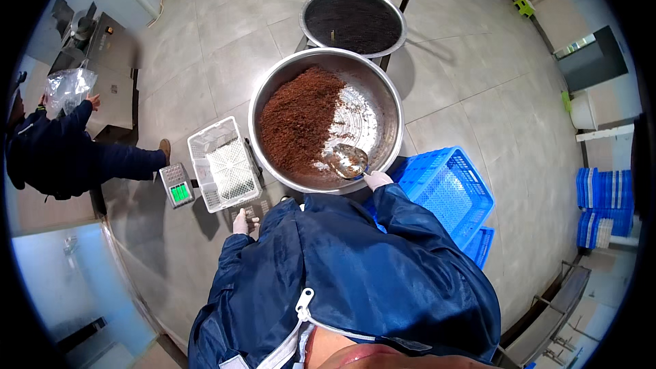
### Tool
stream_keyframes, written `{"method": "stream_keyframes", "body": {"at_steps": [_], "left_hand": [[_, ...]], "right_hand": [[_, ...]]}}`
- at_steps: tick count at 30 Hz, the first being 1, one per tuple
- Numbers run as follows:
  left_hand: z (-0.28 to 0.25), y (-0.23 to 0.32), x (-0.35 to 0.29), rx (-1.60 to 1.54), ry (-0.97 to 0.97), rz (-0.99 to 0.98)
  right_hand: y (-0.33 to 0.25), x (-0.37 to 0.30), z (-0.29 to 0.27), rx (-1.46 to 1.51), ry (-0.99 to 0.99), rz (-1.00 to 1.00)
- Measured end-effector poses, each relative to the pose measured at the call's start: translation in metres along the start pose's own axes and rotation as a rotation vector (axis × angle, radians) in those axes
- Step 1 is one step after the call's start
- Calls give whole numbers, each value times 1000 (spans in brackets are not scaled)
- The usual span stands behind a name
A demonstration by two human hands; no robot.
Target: The person scoops a brown granular material from a large metal bowl into a plastic bag held by another person. The filled bag is then placed on a digital scale for weighing.
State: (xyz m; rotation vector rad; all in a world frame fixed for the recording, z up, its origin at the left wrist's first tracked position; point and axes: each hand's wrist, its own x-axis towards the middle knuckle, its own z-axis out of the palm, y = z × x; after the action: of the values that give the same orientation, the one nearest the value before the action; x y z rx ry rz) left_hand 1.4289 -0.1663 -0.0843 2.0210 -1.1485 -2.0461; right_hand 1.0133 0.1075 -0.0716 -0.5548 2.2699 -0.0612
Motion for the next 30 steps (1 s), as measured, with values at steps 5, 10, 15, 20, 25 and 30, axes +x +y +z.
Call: {"method": "stream_keyframes", "body": {"at_steps": [5,10,15,20,25,30], "left_hand": [[9,5,-5,50,-22,20],[22,15,-12,37,-43,8],[6,12,-21,19,7,-8],[14,12,-20,-5,-9,-9],[17,12,-22,-25,1,-9],[18,12,-20,41,9,36]], "right_hand": [[19,12,9,-297,11,-276],[29,21,9,-100,60,-112],[0,1,6,-122,16,-53],[10,5,3,30,70,-40],[12,7,3,25,95,-67],[18,17,5,26,105,-69]]}}
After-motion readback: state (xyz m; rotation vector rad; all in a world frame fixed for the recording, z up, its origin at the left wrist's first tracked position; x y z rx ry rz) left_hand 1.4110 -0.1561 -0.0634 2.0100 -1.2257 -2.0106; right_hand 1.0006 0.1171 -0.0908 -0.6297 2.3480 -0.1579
